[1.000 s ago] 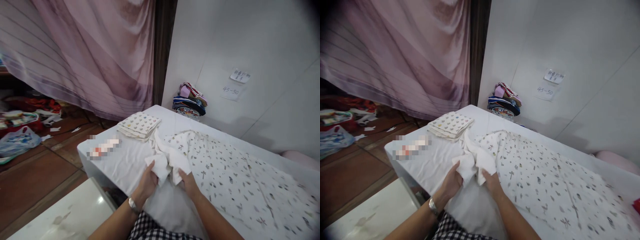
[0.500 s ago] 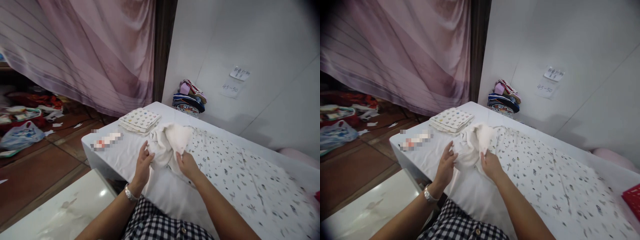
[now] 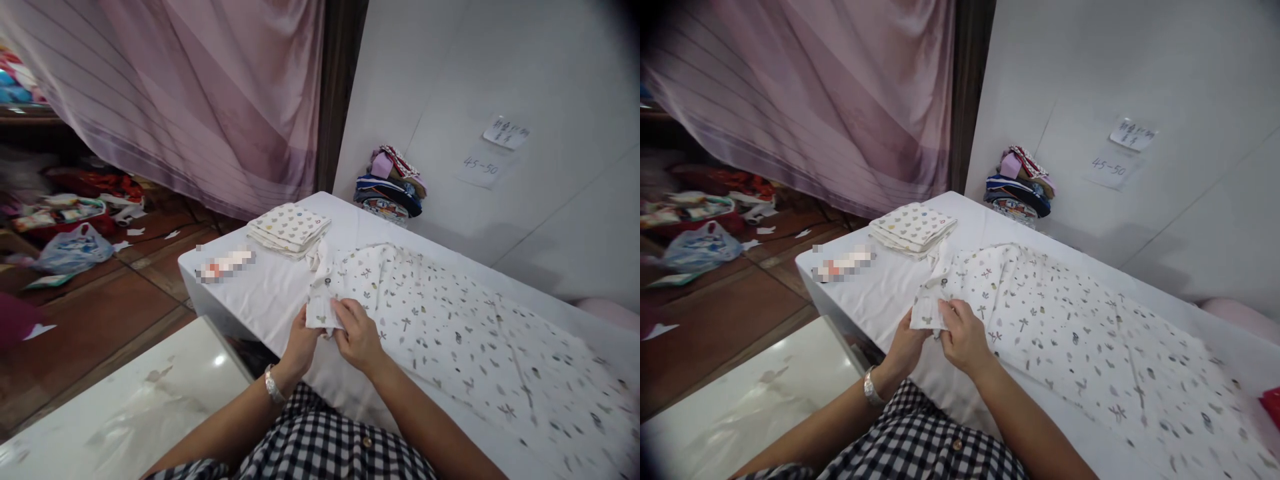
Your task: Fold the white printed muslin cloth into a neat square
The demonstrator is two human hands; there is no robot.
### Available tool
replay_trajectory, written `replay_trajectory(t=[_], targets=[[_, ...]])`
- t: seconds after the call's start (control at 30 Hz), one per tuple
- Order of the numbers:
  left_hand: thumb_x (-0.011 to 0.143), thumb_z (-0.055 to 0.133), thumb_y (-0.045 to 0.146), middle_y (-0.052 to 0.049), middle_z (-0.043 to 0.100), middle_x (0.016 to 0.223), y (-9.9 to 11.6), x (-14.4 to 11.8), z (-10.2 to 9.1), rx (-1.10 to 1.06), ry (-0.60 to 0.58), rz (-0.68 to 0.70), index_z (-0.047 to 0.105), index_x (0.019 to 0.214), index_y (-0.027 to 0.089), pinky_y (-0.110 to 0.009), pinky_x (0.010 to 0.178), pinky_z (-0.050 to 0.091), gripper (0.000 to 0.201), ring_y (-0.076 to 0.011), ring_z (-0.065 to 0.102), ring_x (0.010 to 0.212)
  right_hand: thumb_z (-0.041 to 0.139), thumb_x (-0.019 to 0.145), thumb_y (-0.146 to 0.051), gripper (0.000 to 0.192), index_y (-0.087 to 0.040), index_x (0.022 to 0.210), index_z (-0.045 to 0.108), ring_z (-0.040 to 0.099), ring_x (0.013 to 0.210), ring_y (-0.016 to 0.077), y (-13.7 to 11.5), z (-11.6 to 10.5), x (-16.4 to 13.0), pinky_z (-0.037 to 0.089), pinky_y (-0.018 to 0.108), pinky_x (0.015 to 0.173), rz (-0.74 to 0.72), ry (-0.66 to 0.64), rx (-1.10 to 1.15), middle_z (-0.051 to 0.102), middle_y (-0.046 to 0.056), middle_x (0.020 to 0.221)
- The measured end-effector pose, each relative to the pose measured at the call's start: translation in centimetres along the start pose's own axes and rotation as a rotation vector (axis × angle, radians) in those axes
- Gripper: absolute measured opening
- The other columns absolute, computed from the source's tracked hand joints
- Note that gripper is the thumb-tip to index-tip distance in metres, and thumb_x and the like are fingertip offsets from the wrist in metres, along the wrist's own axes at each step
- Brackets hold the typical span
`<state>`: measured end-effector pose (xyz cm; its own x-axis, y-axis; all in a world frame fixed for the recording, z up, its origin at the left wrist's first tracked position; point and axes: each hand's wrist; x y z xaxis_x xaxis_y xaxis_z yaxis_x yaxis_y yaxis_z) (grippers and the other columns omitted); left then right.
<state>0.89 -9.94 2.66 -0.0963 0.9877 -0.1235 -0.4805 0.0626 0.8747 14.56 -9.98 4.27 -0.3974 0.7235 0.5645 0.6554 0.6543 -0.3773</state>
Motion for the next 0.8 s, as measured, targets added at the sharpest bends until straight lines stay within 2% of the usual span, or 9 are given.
replay_trajectory(t=[0.07,0.13,0.27,0.33,0.43,0.57,0.73,0.8], targets=[[0.057,0.070,0.019,0.004,0.057,0.065,0.5,0.0,0.4,0.023,-0.045,0.009,0.059,0.081,0.017,-0.020,0.052,0.041,0.026,-0.0081,0.047,0.056,0.043,0.084,-0.012,0.048,-0.020,0.131,0.050,0.056,0.099,0.0207,-0.1,-0.7,0.3,0.051,0.032,0.082,-0.037,0.049,0.089,0.056,0.011,0.108],[0.062,0.071,0.026,0.004,0.056,0.064,1.1,0.1,0.8,0.035,-0.078,0.011,0.059,0.080,0.017,-0.019,0.050,0.041,0.024,-0.0077,0.047,0.055,0.043,0.088,-0.015,0.038,-0.022,0.122,0.057,0.059,0.091,0.0181,0.0,-1.5,0.4,0.051,0.030,0.078,0.013,0.130,0.202,0.059,0.009,0.100],[0.067,0.072,0.037,0.004,0.056,0.062,1.9,0.0,1.2,0.088,-0.058,0.011,0.056,0.078,0.017,-0.020,0.049,0.044,0.028,-0.0080,0.050,0.052,0.046,0.090,-0.026,0.025,-0.020,0.109,0.062,0.059,0.079,0.0167,0.6,-3.1,0.0,0.051,0.029,0.070,0.316,0.362,0.329,0.062,0.006,0.092],[0.067,0.073,0.038,0.004,0.058,0.061,2.0,-0.1,1.3,0.121,-0.044,0.029,0.056,0.079,0.017,-0.021,0.049,0.047,0.029,-0.0088,0.052,0.052,0.049,0.090,-0.030,0.025,-0.019,0.108,0.062,0.058,0.069,0.0148,0.6,-3.4,-0.4,0.050,0.027,0.061,0.395,0.384,0.341,0.063,0.005,0.087],[0.066,0.073,0.038,0.004,0.059,0.061,1.7,-0.4,1.6,0.164,-0.061,0.056,0.057,0.081,0.017,-0.023,0.049,0.049,0.030,-0.0101,0.055,0.051,0.051,0.089,-0.030,0.024,-0.020,0.107,0.063,0.057,0.064,0.0141,0.1,-3.4,-1.2,0.049,0.026,0.060,0.330,0.295,0.266,0.064,0.004,0.082],[0.066,0.074,0.037,0.004,0.060,0.066,1.1,-0.7,1.6,0.205,-0.087,0.091,0.058,0.083,0.018,-0.023,0.049,0.050,0.030,-0.0097,0.055,0.051,0.046,0.090,-0.022,0.030,-0.020,0.117,0.059,0.062,0.078,0.0168,-0.6,-2.9,-1.8,0.051,0.028,0.071,0.121,0.061,0.145,0.066,0.007,0.091],[0.071,0.070,0.036,0.004,0.055,0.063,1.2,-1.1,1.3,0.240,-0.109,0.130,0.058,0.084,0.018,-0.023,0.051,0.051,0.025,-0.0100,0.055,0.052,0.041,0.088,-0.016,0.040,-0.018,0.126,0.054,0.061,0.075,0.0167,-0.3,-3.1,-2.1,0.051,0.028,0.068,0.078,0.022,0.063,0.066,0.008,0.087],[0.071,0.070,0.034,0.004,0.055,0.063,1.4,-1.3,1.4,0.238,-0.111,0.125,0.057,0.081,0.017,-0.023,0.051,0.050,0.024,-0.0096,0.054,0.053,0.040,0.086,-0.015,0.044,-0.018,0.128,0.053,0.060,0.072,0.0163,-0.1,-3.2,-2.2,0.051,0.028,0.067,0.025,-0.031,0.065,0.065,0.007,0.083]])
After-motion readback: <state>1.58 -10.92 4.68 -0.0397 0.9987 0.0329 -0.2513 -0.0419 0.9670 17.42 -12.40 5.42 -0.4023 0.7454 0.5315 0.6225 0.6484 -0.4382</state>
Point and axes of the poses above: each hand's wrist, its own x-axis towards the middle knuckle, its own z-axis out of the palm, y = z × x
